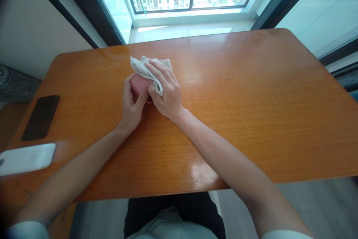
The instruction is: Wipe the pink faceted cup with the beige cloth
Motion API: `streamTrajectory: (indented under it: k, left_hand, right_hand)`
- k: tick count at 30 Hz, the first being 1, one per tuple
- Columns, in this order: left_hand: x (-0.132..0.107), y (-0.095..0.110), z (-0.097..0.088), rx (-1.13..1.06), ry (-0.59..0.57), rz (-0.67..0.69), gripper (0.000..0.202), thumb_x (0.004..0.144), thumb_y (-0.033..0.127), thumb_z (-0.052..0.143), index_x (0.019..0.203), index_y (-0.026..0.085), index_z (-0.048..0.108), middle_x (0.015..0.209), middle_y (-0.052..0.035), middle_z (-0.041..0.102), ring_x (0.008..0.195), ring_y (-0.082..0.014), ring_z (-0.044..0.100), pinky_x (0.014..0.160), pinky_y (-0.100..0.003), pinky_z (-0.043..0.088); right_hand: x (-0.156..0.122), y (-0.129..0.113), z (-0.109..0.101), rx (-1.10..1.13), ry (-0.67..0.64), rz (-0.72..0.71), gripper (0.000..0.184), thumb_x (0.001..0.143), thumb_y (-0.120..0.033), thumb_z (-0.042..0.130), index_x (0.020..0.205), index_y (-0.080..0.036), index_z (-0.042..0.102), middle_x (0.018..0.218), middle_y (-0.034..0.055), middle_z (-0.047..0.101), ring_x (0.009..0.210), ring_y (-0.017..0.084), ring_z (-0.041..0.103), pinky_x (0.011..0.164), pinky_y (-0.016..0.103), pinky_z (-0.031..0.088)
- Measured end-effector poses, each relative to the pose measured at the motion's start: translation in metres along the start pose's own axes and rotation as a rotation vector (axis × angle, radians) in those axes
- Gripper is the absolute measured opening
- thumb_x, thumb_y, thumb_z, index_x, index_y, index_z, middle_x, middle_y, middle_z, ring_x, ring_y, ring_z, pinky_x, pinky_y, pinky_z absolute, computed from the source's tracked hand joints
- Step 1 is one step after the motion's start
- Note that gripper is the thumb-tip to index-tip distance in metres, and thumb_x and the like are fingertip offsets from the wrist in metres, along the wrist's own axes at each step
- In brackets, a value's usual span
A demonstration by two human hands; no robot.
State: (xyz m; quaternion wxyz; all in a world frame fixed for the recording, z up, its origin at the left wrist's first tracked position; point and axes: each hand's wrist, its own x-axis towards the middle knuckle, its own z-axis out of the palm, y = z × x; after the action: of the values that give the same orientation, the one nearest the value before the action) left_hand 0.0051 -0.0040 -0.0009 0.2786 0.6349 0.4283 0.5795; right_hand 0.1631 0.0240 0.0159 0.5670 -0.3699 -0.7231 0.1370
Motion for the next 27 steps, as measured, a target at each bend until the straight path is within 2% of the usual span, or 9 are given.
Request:
streamTrajectory:
  k: [2,4,10,12,15,17,19,24,27]
  left_hand:
    - [0.0,-0.002,0.0,-0.017,0.006,0.006,0.053,0.103,0.062,0.071,0.144,0.032,0.055,0.142,-0.0064,0.069,0.13,-0.0244,0.069,0.118,-0.044,0.056]
    - [0.0,-0.002,0.001,-0.02,-0.001,0.01,0.051,0.104,0.06,0.069,0.144,0.032,0.055,0.143,-0.0063,0.068,0.131,-0.0241,0.069,0.119,-0.045,0.056]
    - [0.001,0.003,-0.002,0.022,-0.024,-0.011,0.064,0.101,0.065,0.072,0.15,0.028,0.052,0.15,-0.0098,0.065,0.141,-0.0286,0.065,0.124,-0.045,0.052]
    - [0.0,0.001,-0.002,0.02,-0.015,-0.01,0.065,0.101,0.066,0.073,0.149,0.027,0.053,0.15,-0.0096,0.065,0.141,-0.0289,0.065,0.125,-0.046,0.052]
    - [-0.001,-0.002,-0.001,0.004,-0.001,0.001,0.056,0.102,0.064,0.071,0.145,0.032,0.055,0.143,-0.0057,0.068,0.133,-0.0268,0.068,0.121,-0.048,0.056]
    - [0.0,-0.003,0.0,-0.009,-0.002,0.006,0.05,0.104,0.063,0.07,0.142,0.035,0.056,0.138,-0.0031,0.07,0.127,-0.0255,0.07,0.117,-0.049,0.059]
    - [0.0,-0.001,0.0,-0.002,-0.012,0.009,0.052,0.104,0.063,0.071,0.144,0.034,0.055,0.143,-0.004,0.068,0.133,-0.0262,0.068,0.122,-0.049,0.055]
    - [0.001,0.003,-0.001,0.022,-0.018,-0.014,0.064,0.101,0.065,0.073,0.149,0.027,0.053,0.149,-0.0096,0.066,0.139,-0.0278,0.066,0.123,-0.045,0.053]
    - [0.0,0.0,-0.001,0.014,-0.015,-0.007,0.062,0.101,0.064,0.073,0.149,0.029,0.053,0.151,-0.0082,0.065,0.14,-0.0274,0.065,0.125,-0.045,0.052]
  right_hand:
    - [-0.001,-0.005,-0.002,-0.026,-0.056,-0.126,0.047,0.112,-0.046,0.04,0.149,-0.033,0.067,0.16,0.0052,0.069,0.158,0.028,0.057,0.136,0.057,0.042]
    - [-0.001,-0.003,0.0,-0.016,-0.056,-0.126,0.046,0.113,-0.046,0.039,0.146,-0.033,0.069,0.158,0.0051,0.07,0.157,0.027,0.058,0.135,0.056,0.043]
    - [0.003,0.016,0.007,0.103,0.136,0.394,0.055,0.113,-0.06,0.039,0.109,-0.023,0.079,0.109,0.0062,0.086,0.113,0.026,0.08,0.111,0.045,0.063]
    - [0.001,0.011,0.004,0.081,0.103,0.295,0.05,0.113,-0.056,0.041,0.12,-0.024,0.079,0.123,0.0069,0.085,0.124,0.026,0.078,0.117,0.047,0.06]
    - [-0.001,-0.004,0.0,-0.012,-0.017,-0.02,0.045,0.112,-0.046,0.042,0.143,-0.032,0.071,0.156,0.0049,0.072,0.154,0.027,0.061,0.133,0.054,0.045]
    - [-0.002,-0.008,0.0,-0.04,-0.065,-0.092,0.045,0.112,-0.043,0.041,0.145,-0.035,0.07,0.159,0.0032,0.069,0.159,0.027,0.055,0.136,0.057,0.041]
    - [0.0,-0.003,0.002,-0.003,-0.036,-0.027,0.045,0.112,-0.046,0.04,0.142,-0.033,0.072,0.155,0.005,0.072,0.155,0.028,0.059,0.135,0.057,0.043]
    - [0.002,0.012,0.008,0.114,0.115,0.42,0.063,0.114,-0.065,0.032,0.112,-0.022,0.078,0.113,0.0083,0.084,0.114,0.027,0.08,0.111,0.047,0.062]
    - [0.0,0.004,0.005,0.075,0.093,0.189,0.055,0.114,-0.061,0.038,0.127,-0.025,0.077,0.135,0.0085,0.081,0.136,0.027,0.073,0.123,0.048,0.055]
